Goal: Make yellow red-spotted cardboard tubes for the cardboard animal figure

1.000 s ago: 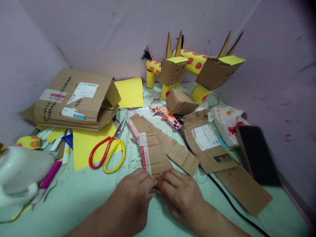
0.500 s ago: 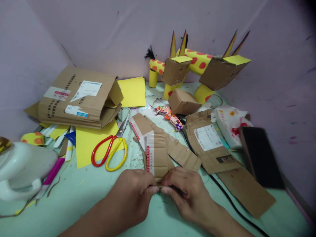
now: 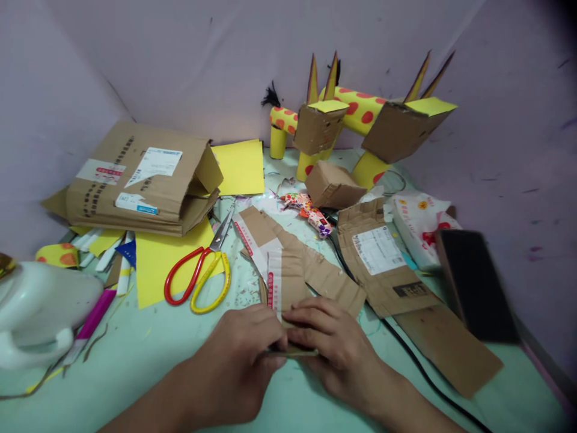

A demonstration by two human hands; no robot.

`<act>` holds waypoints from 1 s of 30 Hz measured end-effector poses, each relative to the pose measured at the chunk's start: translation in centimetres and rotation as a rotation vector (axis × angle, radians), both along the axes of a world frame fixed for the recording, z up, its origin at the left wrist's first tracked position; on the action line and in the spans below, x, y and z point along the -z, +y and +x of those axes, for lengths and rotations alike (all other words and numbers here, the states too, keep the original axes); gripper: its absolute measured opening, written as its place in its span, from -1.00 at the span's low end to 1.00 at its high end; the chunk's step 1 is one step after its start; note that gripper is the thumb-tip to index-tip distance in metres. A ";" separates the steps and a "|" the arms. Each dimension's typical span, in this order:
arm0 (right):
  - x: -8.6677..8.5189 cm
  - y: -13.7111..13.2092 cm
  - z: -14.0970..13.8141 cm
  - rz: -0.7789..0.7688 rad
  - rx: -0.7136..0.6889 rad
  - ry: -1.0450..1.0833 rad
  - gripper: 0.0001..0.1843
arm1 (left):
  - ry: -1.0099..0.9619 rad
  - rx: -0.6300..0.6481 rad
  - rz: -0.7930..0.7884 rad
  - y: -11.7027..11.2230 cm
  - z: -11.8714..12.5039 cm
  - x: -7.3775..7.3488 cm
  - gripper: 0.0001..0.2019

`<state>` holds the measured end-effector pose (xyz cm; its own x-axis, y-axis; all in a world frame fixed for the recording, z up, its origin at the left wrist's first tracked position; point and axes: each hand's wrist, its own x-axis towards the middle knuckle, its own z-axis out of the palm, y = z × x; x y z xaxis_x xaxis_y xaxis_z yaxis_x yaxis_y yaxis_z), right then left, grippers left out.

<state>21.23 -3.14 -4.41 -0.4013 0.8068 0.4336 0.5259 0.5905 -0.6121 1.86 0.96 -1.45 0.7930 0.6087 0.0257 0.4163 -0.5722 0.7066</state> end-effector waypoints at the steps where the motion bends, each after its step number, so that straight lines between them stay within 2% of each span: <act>1: 0.2 0.0 0.0 0.018 0.002 0.020 -0.69 | -0.004 0.018 0.014 0.0 0.0 -0.1 -0.85; 5: 0.9 -0.2 0.2 0.081 0.038 0.087 -0.55 | -0.013 0.021 0.252 -0.1 0.3 0.5 -0.49; 7: 1.1 -0.5 0.2 0.088 0.067 0.086 -0.55 | -0.097 -0.002 0.375 -0.3 0.5 1.2 -0.52; 9: 1.1 -0.7 0.1 0.074 0.094 0.059 -0.59 | -0.193 -0.014 0.424 -0.4 0.8 1.7 -0.60; 13: 0.9 -0.4 -0.1 0.038 0.117 -0.003 -0.69 | -0.264 -0.091 0.391 -0.7 1.2 2.0 -0.65; 18: 0.8 0.2 0.0 -0.039 0.111 0.016 -0.72 | -0.102 -0.196 0.049 -0.4 0.9 1.7 -0.73; 20: 0.8 0.3 0.0 -0.084 0.116 0.062 -0.77 | -0.099 -0.196 -0.010 -0.2 0.7 1.5 -0.81; 22: 0.9 0.2 0.1 -0.074 0.128 0.093 -0.77 | -0.176 -0.170 0.031 0.1 0.5 1.3 -0.83; 26: 1.6 0.1 0.3 0.102 0.127 0.088 -0.75 | -0.347 -0.079 0.175 0.7 0.6 1.0 -0.77; 30: 2.2 0.1 0.4 0.190 0.145 0.039 -0.86 | -0.336 -0.026 0.324 0.9 1.0 2.0 -0.76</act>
<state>21.67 -3.00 -6.63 -0.2671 0.7571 0.5962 0.5914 0.6172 -0.5189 2.88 1.82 -3.46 0.6923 0.5470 0.4706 0.2121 -0.7777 0.5918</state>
